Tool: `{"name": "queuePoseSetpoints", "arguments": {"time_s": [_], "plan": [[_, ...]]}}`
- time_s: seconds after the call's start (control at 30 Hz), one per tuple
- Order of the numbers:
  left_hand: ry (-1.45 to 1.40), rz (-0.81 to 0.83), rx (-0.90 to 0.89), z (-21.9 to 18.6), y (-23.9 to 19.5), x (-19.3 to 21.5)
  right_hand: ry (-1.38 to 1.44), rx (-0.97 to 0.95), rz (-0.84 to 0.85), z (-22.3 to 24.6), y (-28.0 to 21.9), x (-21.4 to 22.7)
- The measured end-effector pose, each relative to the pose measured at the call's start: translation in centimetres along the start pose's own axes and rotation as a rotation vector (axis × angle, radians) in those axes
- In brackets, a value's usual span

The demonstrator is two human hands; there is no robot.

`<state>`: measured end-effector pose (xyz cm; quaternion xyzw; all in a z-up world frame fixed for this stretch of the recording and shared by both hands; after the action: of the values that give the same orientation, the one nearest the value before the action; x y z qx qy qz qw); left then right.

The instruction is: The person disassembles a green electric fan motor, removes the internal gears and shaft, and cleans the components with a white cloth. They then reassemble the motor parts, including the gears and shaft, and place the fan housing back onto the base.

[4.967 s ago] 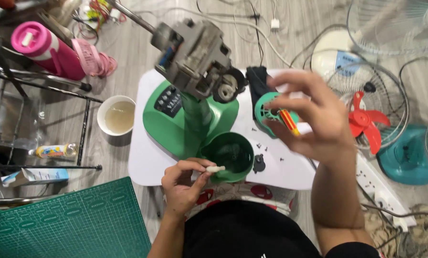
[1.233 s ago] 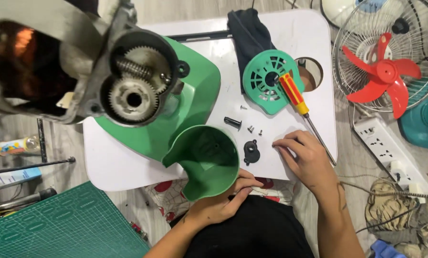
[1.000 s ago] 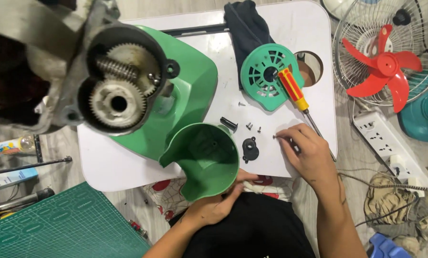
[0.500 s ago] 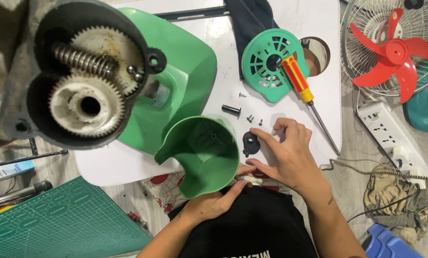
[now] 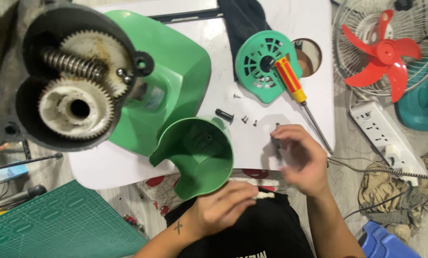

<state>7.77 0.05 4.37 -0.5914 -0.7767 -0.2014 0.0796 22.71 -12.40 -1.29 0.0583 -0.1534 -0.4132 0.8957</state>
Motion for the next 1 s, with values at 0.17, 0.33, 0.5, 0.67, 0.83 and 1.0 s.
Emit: {"name": "queuePoseSetpoints", "arguments": {"time_s": [0.17,0.33,0.5,0.67,0.83,1.0], "plan": [[0.065,0.005,-0.234,-6.3,2.8,1.0,1.007,-0.266,-0.022,-1.5,-0.3,-1.4],[0.239,-0.041,-0.272,-10.5,5.0,3.0,1.534,-0.34,-0.001,0.5,-0.6,-3.1],[0.301,-0.151,-0.179,-12.0,5.9,4.7,1.611,-0.204,0.048,5.3,1.3,-2.8],[0.362,-0.232,-0.19,-13.1,5.3,5.2,1.38,-0.091,-0.015,8.7,2.0,-2.6],[0.322,-0.227,-0.233,-14.3,5.1,5.7,0.894,0.137,0.049,11.4,2.0,-1.9],[0.335,-0.272,-0.298,-14.6,4.4,6.1,0.847,0.156,0.048,12.4,1.5,-1.7]]}}
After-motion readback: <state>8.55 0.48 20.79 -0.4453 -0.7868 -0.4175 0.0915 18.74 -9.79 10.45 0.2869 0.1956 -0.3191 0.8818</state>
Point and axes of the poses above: each hand's wrist, its own y-axis towards the middle knuckle, its own x-axis out of the back of the hand, z = x × y, the point moved 9 cm from there along y, towards the middle knuckle, and after that the axes turned 8 degrees about x, right-handed, at the moved point
